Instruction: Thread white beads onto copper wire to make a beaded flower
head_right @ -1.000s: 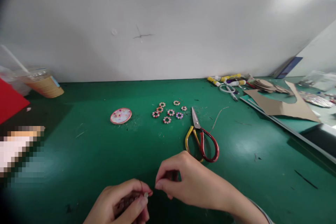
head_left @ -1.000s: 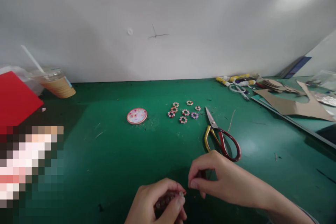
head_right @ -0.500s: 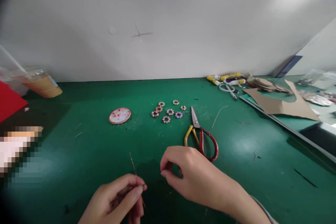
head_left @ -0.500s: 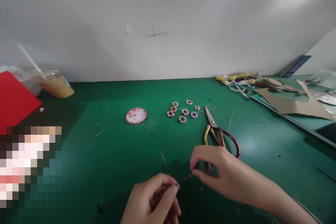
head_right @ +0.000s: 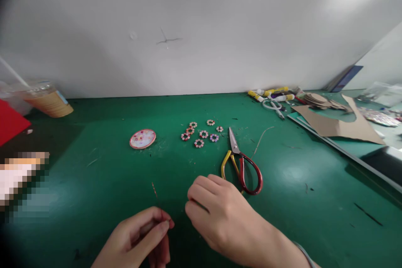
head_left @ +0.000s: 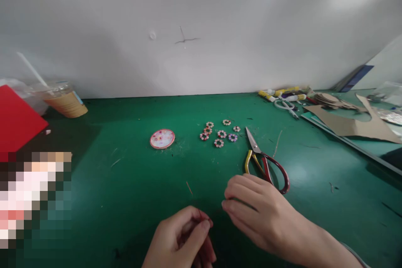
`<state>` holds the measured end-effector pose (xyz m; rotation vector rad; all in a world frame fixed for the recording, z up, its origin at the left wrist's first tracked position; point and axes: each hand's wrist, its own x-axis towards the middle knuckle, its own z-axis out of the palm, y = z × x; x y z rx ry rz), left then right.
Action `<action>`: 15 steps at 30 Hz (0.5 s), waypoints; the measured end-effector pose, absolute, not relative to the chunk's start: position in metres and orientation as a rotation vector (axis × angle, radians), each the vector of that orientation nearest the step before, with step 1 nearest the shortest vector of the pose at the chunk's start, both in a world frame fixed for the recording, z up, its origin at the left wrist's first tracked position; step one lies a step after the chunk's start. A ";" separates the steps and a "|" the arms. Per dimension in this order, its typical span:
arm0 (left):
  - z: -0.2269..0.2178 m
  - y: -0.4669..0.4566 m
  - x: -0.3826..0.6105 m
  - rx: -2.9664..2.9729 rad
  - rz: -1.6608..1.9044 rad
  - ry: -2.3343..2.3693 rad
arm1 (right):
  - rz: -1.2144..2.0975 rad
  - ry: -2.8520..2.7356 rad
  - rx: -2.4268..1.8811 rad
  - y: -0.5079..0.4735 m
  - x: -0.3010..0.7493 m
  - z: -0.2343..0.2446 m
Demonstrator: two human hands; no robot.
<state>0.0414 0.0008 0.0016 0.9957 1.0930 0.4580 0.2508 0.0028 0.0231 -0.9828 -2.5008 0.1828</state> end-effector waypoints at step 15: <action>0.006 -0.001 0.044 1.148 0.476 1.131 | 0.118 -2.496 -1.034 -0.003 0.230 0.015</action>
